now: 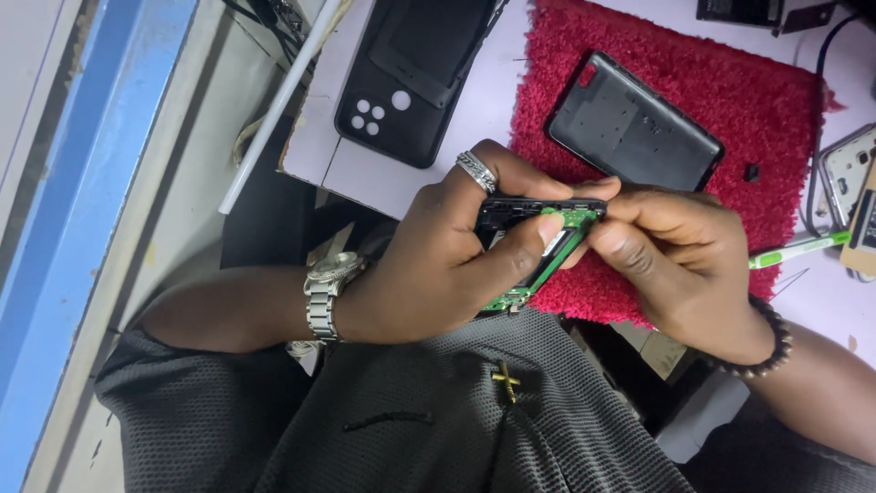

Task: Finishing the internal assembly of a mobile phone by installing the motherboard, battery, and internal cover, then securing it with screws.

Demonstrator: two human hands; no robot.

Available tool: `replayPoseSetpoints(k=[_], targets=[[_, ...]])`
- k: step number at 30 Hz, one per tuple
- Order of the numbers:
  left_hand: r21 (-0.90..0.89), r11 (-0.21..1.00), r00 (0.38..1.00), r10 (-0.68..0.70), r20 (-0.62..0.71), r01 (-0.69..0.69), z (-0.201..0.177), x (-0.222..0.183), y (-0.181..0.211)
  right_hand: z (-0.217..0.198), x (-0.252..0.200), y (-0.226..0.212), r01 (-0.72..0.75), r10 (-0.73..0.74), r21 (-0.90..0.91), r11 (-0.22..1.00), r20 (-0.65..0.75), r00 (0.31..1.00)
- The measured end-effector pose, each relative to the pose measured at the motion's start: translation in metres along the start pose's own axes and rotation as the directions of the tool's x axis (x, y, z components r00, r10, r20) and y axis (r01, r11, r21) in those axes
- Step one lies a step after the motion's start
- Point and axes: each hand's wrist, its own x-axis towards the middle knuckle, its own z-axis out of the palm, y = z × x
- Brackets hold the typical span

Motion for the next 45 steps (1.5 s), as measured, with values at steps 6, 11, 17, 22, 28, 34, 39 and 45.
replayPoseSetpoints(k=[6, 11, 17, 22, 28, 34, 39, 45], targets=[[-0.038, 0.999, 1.0, -0.002, 0.001, 0.002, 0.004, -0.002, 0.002, 0.002, -0.006, 0.003, -0.022, 0.015, -0.093, 0.995, -0.07, 0.997], [0.032, 0.999, 0.999, 0.034, -0.008, -0.034, 0.004, -0.005, -0.001, 0.008, -0.007, -0.001, 0.012, -0.022, -0.11, 0.994, -0.089, 0.996], [0.066, 0.998, 1.0, 0.021, -0.02, -0.019, 0.005, -0.006, -0.001, 0.016, -0.008, -0.005, 0.017, -0.029, -0.098, 0.995, -0.127, 0.991], [0.079, 0.997, 0.999, 0.008, -0.037, -0.005, 0.006, -0.006, 0.003, 0.023, -0.013, -0.004, -0.003, -0.017, -0.102, 0.995, -0.192, 0.981], [0.007, 1.0, 1.0, 0.0, -0.029, 0.0, 0.007, -0.005, 0.007, 0.023, -0.014, -0.005, 0.008, -0.027, -0.101, 0.995, -0.192, 0.981], [-0.036, 0.999, 1.0, 0.019, 0.011, -0.018, 0.008, -0.005, 0.005, 0.019, -0.013, -0.013, -0.048, 0.038, -0.066, 0.997, -0.152, 0.988], [0.007, 0.999, 0.999, 0.04, 0.01, -0.04, 0.009, -0.006, 0.003, 0.018, -0.01, -0.016, -0.057, 0.053, -0.024, 0.998, -0.118, 0.992], [0.009, 1.0, 0.999, 0.029, 0.015, -0.03, 0.01, -0.008, 0.004, 0.021, -0.006, -0.02, -0.004, 0.004, 0.003, 1.0, -0.112, 0.994]])
